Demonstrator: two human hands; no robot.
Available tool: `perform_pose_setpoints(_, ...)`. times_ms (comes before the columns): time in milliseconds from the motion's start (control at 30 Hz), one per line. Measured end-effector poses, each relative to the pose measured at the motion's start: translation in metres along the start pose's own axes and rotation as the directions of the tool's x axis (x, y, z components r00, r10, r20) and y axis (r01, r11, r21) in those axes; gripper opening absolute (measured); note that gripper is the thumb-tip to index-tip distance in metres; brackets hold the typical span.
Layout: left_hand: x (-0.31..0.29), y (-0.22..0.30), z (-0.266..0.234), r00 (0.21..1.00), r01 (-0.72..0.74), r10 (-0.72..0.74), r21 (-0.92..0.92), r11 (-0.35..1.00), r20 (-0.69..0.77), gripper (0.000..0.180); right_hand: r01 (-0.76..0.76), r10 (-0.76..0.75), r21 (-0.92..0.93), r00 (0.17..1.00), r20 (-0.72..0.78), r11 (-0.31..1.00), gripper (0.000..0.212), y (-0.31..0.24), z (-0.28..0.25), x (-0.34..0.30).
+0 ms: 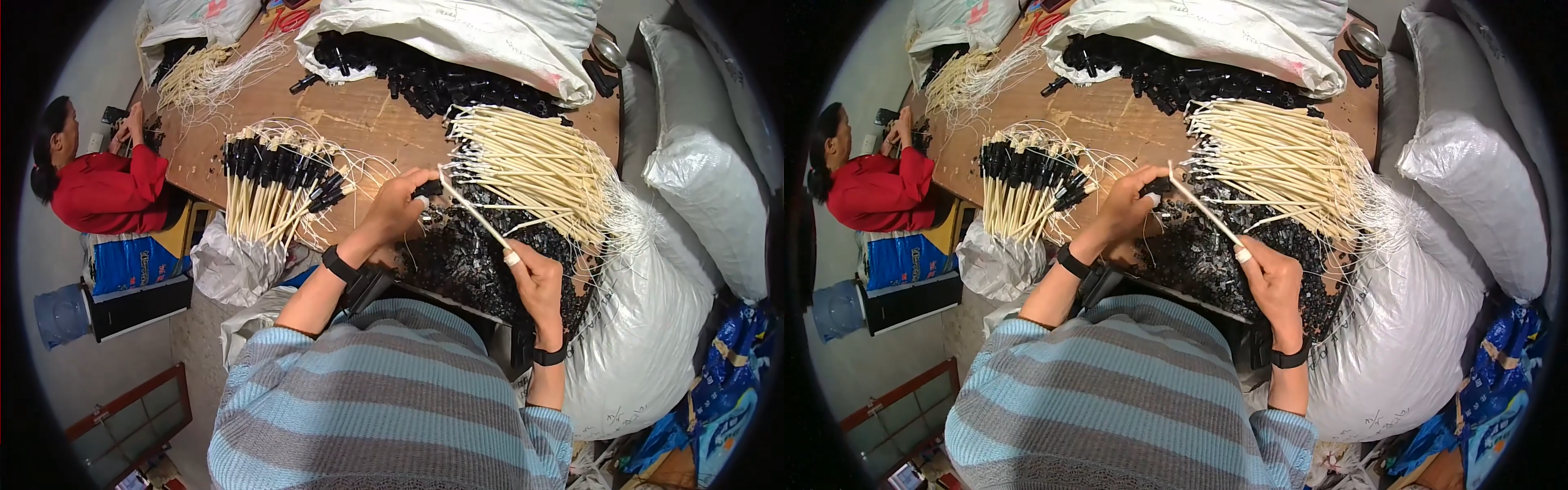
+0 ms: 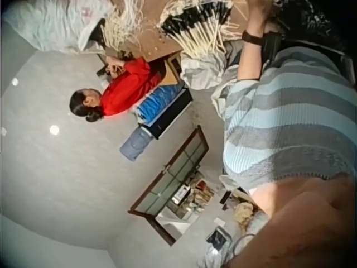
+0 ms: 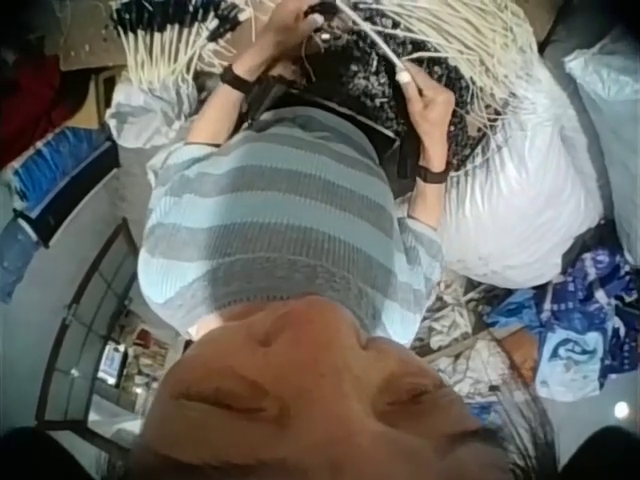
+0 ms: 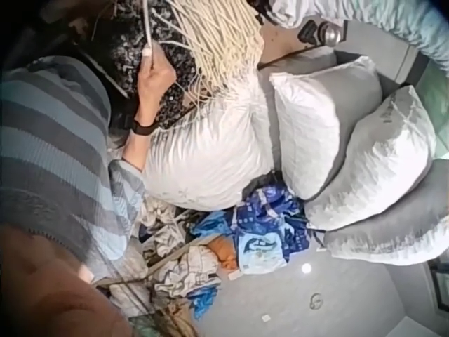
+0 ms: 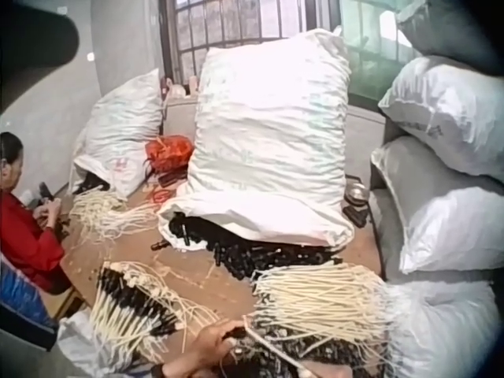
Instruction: Assembling small components by inserting thin rods into plastic bases.
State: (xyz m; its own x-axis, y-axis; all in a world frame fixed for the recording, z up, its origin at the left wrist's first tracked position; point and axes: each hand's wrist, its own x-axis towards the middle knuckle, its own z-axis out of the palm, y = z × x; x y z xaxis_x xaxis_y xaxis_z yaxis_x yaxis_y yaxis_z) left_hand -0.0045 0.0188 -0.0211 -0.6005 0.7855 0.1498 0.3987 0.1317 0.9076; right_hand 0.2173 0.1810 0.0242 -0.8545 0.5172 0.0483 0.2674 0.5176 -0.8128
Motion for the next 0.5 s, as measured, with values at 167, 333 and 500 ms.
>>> perform_pose_setpoints(167, 0.002, 0.011, -0.012, 0.992, -0.013, -0.009, 0.176, 0.984, 0.125, 0.042, 0.114, -0.086, -0.241, 0.989, 0.124, 0.964, 0.016, -0.016, -0.007, 0.007)
perform_pose_setpoints(333, -0.001, 0.041, 0.013, 0.806, -0.541, 0.405, 0.262, 0.799, 0.432, 0.031, 0.167, -0.158, -0.439, 0.986, 0.058, 0.883, 0.018, -0.016, 0.029, 0.016)
perform_pose_setpoints(500, -0.015, 0.018, 0.013, 0.934, -0.354, 0.353, 0.314, 0.881, 0.063, 0.022, 0.096, -0.087, 0.097, 0.993, -0.085, 0.991, 0.014, 0.005, 0.019, 0.026)
